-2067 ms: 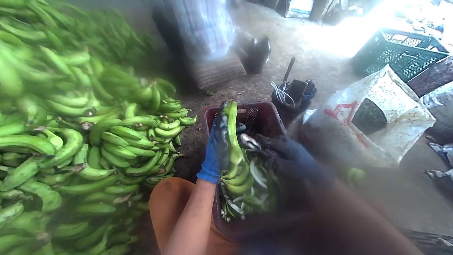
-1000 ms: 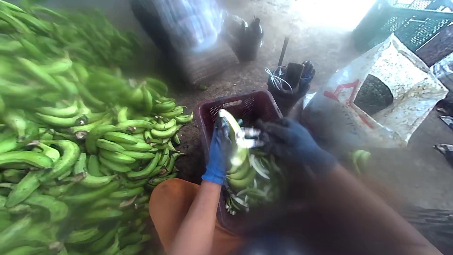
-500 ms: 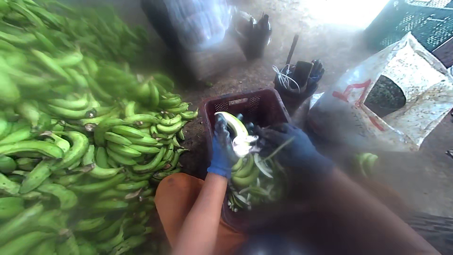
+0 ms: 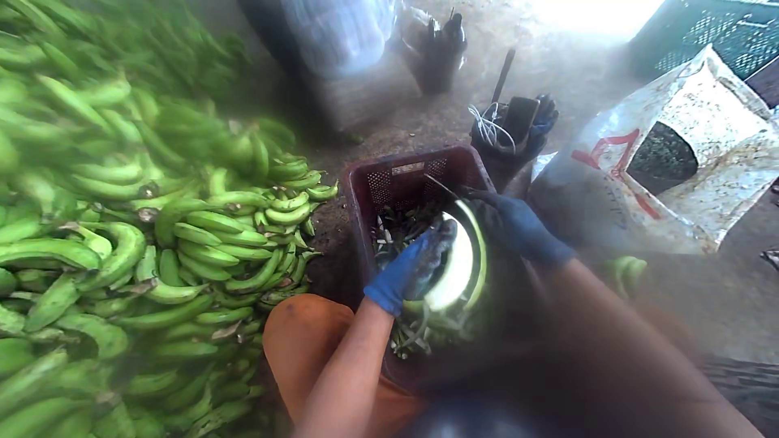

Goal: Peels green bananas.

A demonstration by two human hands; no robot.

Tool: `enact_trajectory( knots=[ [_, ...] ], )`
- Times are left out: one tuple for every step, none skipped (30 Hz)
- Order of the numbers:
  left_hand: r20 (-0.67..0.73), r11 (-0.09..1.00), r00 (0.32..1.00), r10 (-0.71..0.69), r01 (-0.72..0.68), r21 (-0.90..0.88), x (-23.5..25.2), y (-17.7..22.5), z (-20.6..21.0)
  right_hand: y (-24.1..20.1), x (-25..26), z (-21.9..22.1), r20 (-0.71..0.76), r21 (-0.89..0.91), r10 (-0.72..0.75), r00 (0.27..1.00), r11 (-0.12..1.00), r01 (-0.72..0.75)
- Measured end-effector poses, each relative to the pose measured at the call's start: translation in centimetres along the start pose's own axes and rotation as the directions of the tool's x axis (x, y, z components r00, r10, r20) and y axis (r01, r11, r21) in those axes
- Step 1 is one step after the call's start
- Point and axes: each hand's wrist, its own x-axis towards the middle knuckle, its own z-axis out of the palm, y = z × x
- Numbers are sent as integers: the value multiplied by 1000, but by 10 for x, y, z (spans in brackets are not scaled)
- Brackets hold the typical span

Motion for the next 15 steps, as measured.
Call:
enact_trajectory(
  knots=[
    [-106,1000,994,-16,17,6,-1,-6,0,-6,-5,3,-9,-15,-42,999,999,42],
    [-241,999,970,-30,26,-20,-2,-10,-1,-13,-12,7,-21,-54,-126,992,991,125],
    [-347,995,937,-33,0,-95,-3,-14,-4,-22,-19,12,-35,-107,-227,973,969,223],
    [-410,969,911,-44,-61,-240,0,-17,-8,-30,-26,16,-52,-151,-328,943,936,317],
    [-417,890,908,-27,-169,-424,7,-20,-14,-36,-32,19,-79,-180,-434,898,892,415],
    [-398,757,917,-11,-252,-603,14,-22,-19,-38,-35,22,-102,-202,-527,844,842,501],
    [-373,646,928,17,-295,-704,17,-24,-23,-38,-36,25,-118,-235,-594,796,795,559],
    [-364,574,931,31,-315,-756,19,-24,-25,-38,-36,26,-132,-266,-633,763,764,588],
    [-361,528,932,40,-326,-784,20,-25,-25,-39,-36,26,-144,-295,-646,750,751,591],
    [-363,513,930,54,-338,-789,19,-25,-24,-41,-35,26,-155,-322,-642,751,751,576],
    [-380,535,922,77,-359,-765,18,-25,-21,-44,-35,25,-159,-336,-628,761,760,557],
    [-410,605,906,101,-383,-698,14,-24,-17,-47,-35,24,-155,-322,-595,789,785,529],
    [-473,748,870,138,-404,-526,7,-23,-11,-52,-35,22,-148,-287,-546,825,822,492],
    [-515,876,835,194,-384,-293,0,-20,-6,-55,-35,20,-128,-238,-486,865,861,449],
    [-510,947,821,255,-319,-40,-5,-17,-5,-55,-35,19,-111,-208,-439,891,887,411]
  ],
)
